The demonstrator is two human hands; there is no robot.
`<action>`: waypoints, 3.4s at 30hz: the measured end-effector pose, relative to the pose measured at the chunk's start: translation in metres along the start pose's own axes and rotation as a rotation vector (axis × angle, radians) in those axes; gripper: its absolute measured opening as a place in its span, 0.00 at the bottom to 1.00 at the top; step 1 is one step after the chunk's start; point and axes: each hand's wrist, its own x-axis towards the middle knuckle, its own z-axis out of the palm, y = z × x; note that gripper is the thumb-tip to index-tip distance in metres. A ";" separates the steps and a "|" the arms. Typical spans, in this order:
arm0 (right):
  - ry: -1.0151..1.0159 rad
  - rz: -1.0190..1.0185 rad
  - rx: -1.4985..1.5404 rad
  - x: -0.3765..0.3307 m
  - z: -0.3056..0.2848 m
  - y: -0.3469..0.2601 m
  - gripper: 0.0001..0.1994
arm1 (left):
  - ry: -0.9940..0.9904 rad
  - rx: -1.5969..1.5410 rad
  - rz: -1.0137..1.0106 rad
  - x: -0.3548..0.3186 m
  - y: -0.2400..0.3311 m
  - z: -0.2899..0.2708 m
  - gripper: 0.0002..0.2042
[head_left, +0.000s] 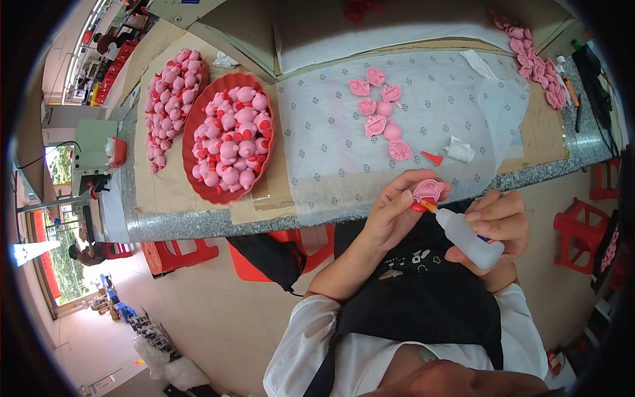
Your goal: Applying glue to small pink plastic toy components and joining them together.
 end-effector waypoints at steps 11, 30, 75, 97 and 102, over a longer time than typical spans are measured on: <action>0.011 0.001 -0.005 0.000 -0.002 -0.001 0.26 | -0.016 -0.003 -0.002 0.000 -0.001 -0.002 0.21; 0.059 -0.032 -0.064 0.003 -0.004 0.005 0.26 | -0.048 -0.004 0.006 -0.001 -0.001 -0.002 0.21; 0.121 -0.048 -0.155 -0.002 -0.009 0.008 0.23 | -0.027 -0.086 0.071 0.001 -0.001 -0.003 0.20; 0.078 -0.081 -0.139 -0.002 -0.005 0.009 0.25 | 0.008 -0.060 0.032 0.001 -0.003 -0.004 0.21; 0.052 -0.069 -0.120 -0.001 -0.003 0.007 0.24 | 0.007 0.012 0.038 0.001 -0.002 0.001 0.21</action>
